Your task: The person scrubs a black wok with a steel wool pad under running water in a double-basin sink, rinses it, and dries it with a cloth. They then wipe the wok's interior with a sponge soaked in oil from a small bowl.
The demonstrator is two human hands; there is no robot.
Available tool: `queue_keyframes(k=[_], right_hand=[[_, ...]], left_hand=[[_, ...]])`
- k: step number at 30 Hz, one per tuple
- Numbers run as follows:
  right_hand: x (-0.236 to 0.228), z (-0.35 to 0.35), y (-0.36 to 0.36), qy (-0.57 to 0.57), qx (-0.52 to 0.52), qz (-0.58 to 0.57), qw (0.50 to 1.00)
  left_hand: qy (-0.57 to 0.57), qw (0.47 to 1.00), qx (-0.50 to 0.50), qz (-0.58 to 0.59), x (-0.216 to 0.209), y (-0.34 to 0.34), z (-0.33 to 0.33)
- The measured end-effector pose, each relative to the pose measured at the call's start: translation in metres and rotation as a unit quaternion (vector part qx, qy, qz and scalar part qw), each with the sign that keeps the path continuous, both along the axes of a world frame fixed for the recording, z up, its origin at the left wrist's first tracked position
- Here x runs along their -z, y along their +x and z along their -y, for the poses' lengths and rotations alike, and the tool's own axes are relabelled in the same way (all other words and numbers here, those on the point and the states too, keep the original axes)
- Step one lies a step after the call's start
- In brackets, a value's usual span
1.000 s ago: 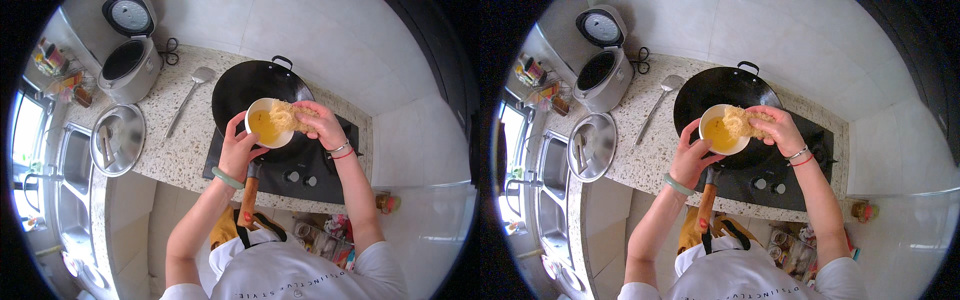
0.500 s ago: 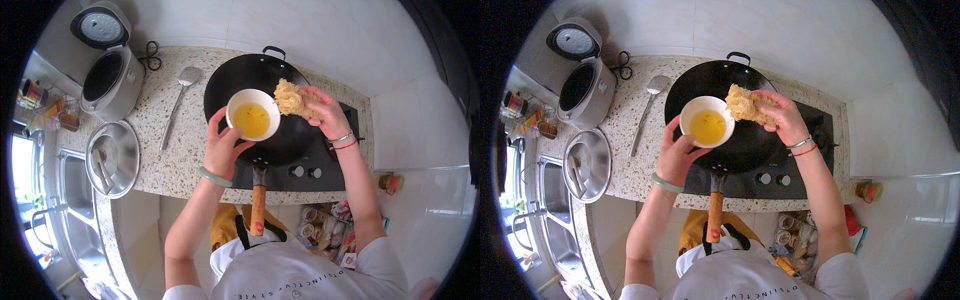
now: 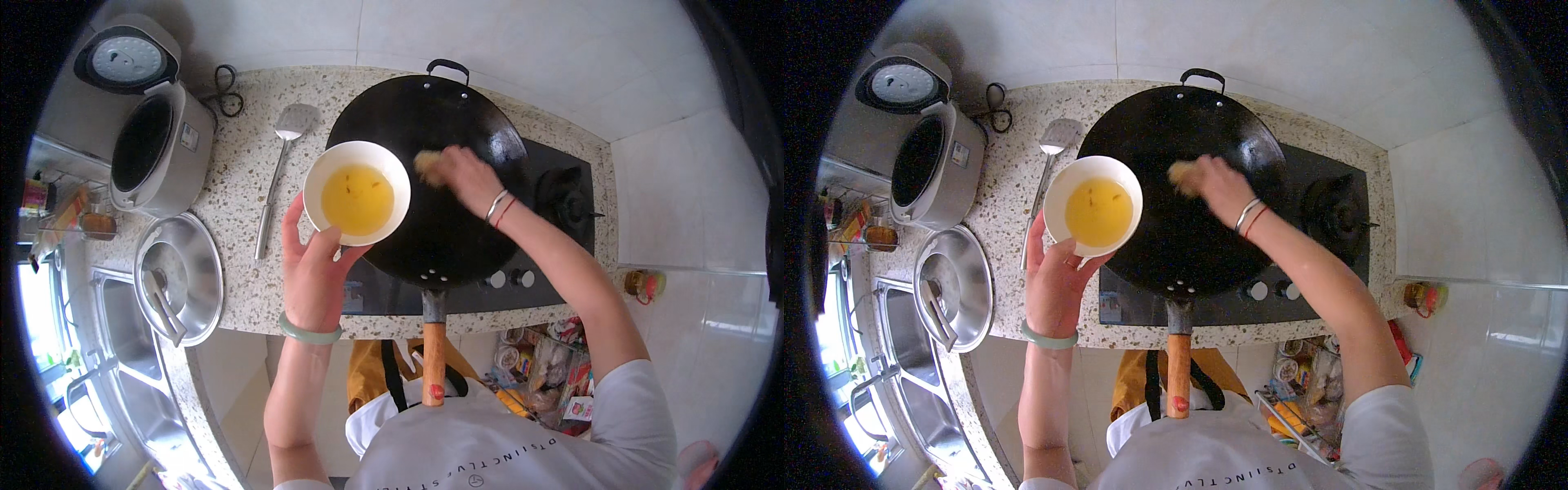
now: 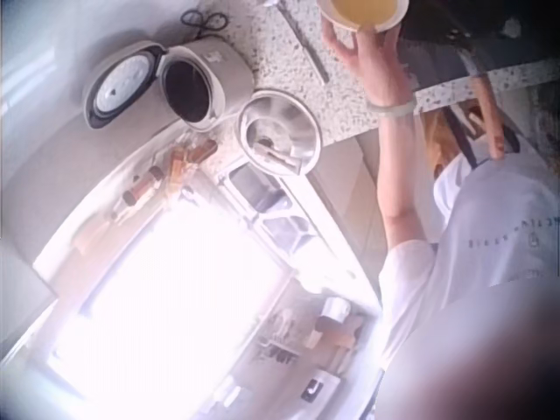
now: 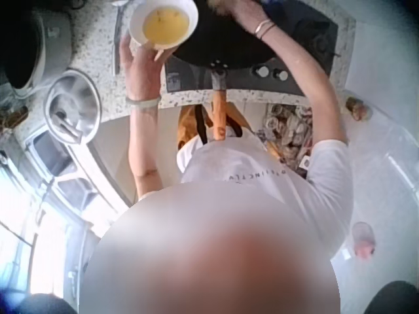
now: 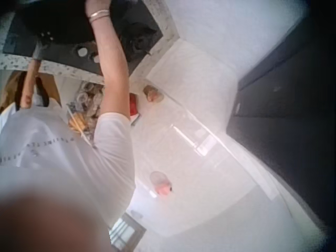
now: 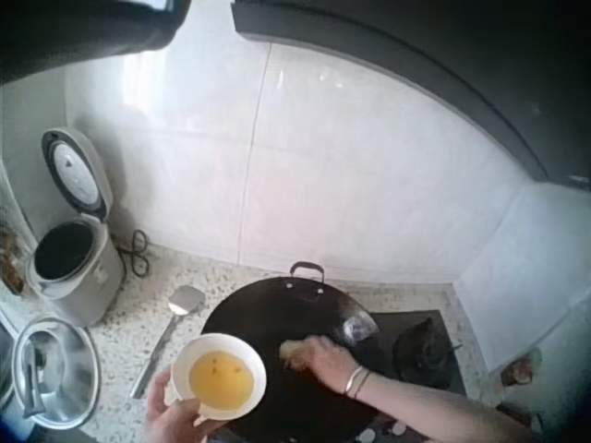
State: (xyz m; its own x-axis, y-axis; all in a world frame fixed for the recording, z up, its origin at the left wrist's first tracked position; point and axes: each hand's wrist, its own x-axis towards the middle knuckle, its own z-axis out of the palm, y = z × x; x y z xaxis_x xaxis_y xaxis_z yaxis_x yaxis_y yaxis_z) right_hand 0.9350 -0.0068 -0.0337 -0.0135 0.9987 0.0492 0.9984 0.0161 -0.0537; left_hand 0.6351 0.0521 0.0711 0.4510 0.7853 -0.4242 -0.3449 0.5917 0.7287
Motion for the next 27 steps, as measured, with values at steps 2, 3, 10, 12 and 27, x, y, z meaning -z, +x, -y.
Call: queue_keyframes(k=[2,3,10,12,27], right_hand=[[-0.005,-0.008,0.025,0.052,0.047,-0.015,0.997],[-0.005,-0.007,0.022,0.037,0.056,-0.026,0.997],[-0.015,0.023,-0.049,-0.051,-0.078,-0.145,0.985],[0.003,0.003,-0.005,-0.013,0.017,-0.011,1.000],[-0.040,-0.013,0.058,0.025,0.010,0.091,0.995]], left_hand=[[-0.005,1.000,0.003,0.001,0.003,-0.001,-0.001],[-0.004,1.000,0.003,-0.004,0.002,-0.003,-0.002],[-0.010,1.000,-0.009,-0.008,-0.001,-0.012,-0.010],[-0.009,1.000,0.000,-0.004,-0.001,-0.010,-0.010],[-0.031,0.999,0.007,-0.002,-0.005,-0.012,0.000]])
